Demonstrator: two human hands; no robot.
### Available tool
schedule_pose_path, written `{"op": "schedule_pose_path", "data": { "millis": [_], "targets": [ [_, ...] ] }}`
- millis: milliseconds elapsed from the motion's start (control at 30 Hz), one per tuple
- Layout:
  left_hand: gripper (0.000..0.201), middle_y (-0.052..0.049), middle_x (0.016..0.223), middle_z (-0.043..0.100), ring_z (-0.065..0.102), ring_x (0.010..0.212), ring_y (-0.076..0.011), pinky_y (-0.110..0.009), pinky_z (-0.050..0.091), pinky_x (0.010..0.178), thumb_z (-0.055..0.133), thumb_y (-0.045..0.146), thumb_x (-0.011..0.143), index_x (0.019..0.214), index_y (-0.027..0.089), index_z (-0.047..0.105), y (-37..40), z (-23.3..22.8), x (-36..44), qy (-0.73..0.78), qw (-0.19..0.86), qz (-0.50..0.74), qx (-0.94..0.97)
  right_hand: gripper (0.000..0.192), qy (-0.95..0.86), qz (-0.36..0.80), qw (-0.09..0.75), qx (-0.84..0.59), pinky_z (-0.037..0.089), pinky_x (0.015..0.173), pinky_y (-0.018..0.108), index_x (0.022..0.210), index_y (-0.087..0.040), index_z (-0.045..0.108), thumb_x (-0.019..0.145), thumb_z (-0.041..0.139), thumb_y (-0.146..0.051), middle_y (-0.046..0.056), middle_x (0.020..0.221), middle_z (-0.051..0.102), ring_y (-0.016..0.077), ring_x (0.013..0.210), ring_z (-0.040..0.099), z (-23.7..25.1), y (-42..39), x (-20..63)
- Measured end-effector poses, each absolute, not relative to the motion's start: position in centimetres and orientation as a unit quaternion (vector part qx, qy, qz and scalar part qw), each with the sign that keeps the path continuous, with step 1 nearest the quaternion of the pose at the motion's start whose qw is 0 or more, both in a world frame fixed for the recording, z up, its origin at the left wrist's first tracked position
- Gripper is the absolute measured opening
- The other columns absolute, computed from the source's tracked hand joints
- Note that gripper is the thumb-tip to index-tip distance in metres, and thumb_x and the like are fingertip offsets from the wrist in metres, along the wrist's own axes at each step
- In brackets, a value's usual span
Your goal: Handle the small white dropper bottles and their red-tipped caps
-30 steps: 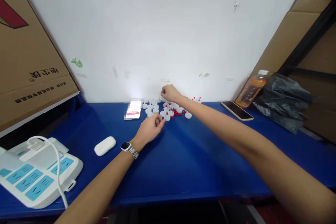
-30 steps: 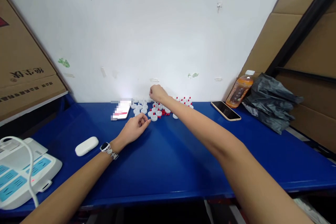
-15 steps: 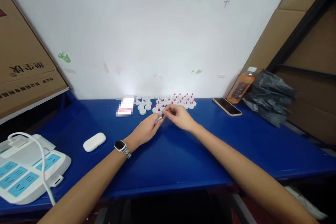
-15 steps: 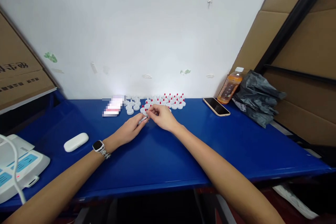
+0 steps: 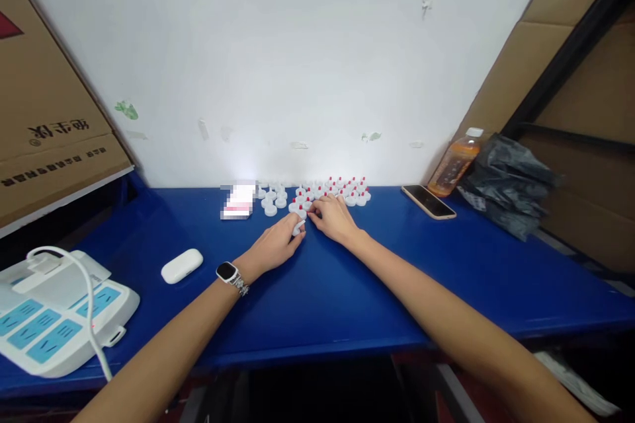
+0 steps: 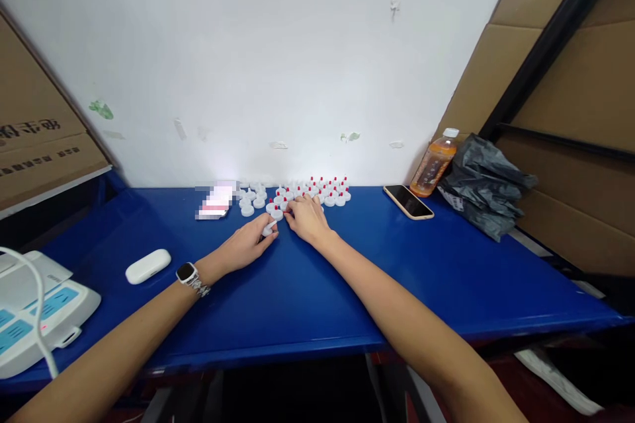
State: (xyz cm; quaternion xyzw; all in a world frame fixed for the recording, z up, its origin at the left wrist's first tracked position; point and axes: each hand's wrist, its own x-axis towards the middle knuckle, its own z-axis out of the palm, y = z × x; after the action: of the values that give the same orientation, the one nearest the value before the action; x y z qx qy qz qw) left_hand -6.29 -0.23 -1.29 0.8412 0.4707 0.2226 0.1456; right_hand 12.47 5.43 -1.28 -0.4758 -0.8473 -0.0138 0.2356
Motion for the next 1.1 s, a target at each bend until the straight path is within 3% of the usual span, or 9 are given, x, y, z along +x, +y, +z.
{"op": "schedule_pose_path", "data": {
  "millis": [267,633,767,933,1100],
  "targets": [
    [0.016,-0.002,0.089,0.055,0.053,0.075,-0.0181,-0.030,0.041,0.067,0.041,0.036,0.096,0.093,0.022,0.047,-0.1,-1.4,-6.4,0.467,0.158,0.231,0.839,0.010,-0.855,0.044,0.224,-0.465,0.033,0.082,0.033,0.091,-0.018,0.070,0.090,0.062,-0.024,0.006,0.093,0.068,0.0208,0.094,0.058,-1.0,5.4,13.8],
    [0.016,-0.002,0.087,0.055,0.053,0.073,-0.0177,-0.030,0.040,0.066,0.042,0.036,0.096,0.093,0.022,0.047,0.1,-1.4,-6.5,0.462,0.162,0.232,0.841,0.007,-0.866,0.028,0.226,-0.445,0.039,0.082,0.034,0.081,-0.017,0.067,0.086,0.063,-0.019,0.008,0.089,0.069,0.0229,0.093,0.061,-0.1,4.6,14.0],
    [0.015,-0.002,0.088,0.057,0.053,0.072,-0.0172,-0.029,0.039,0.063,0.043,0.036,0.096,0.094,0.022,0.048,0.0,-1.4,-6.5,0.464,0.172,0.242,0.834,0.006,-0.833,0.173,0.325,-0.414,0.045,0.071,0.028,0.085,-0.017,0.065,0.085,0.059,-0.017,0.005,0.082,0.071,0.0160,0.074,0.063,0.0,4.2,13.9],
    [0.017,-0.002,0.089,0.057,0.054,0.072,-0.0169,-0.029,0.039,0.063,0.043,0.038,0.097,0.093,0.021,0.046,0.0,-1.6,-6.5,0.462,0.184,0.262,0.827,0.018,-0.731,0.348,0.464,-0.361,0.051,0.073,0.030,0.100,-0.017,0.066,0.087,0.060,-0.028,0.004,0.081,0.072,0.0153,0.072,0.067,-0.8,3.6,12.7],
    [0.019,-0.001,0.083,0.056,0.053,0.069,-0.0164,-0.028,0.037,0.060,0.042,0.040,0.098,0.096,0.021,0.044,-0.1,-1.8,-6.3,0.469,0.206,0.294,0.807,0.026,-0.657,0.448,0.497,-0.346,0.051,0.064,0.028,0.083,-0.017,0.067,0.078,0.071,-0.042,0.005,0.078,0.071,0.0167,0.070,0.067,-1.1,3.1,11.6]
  ]
}}
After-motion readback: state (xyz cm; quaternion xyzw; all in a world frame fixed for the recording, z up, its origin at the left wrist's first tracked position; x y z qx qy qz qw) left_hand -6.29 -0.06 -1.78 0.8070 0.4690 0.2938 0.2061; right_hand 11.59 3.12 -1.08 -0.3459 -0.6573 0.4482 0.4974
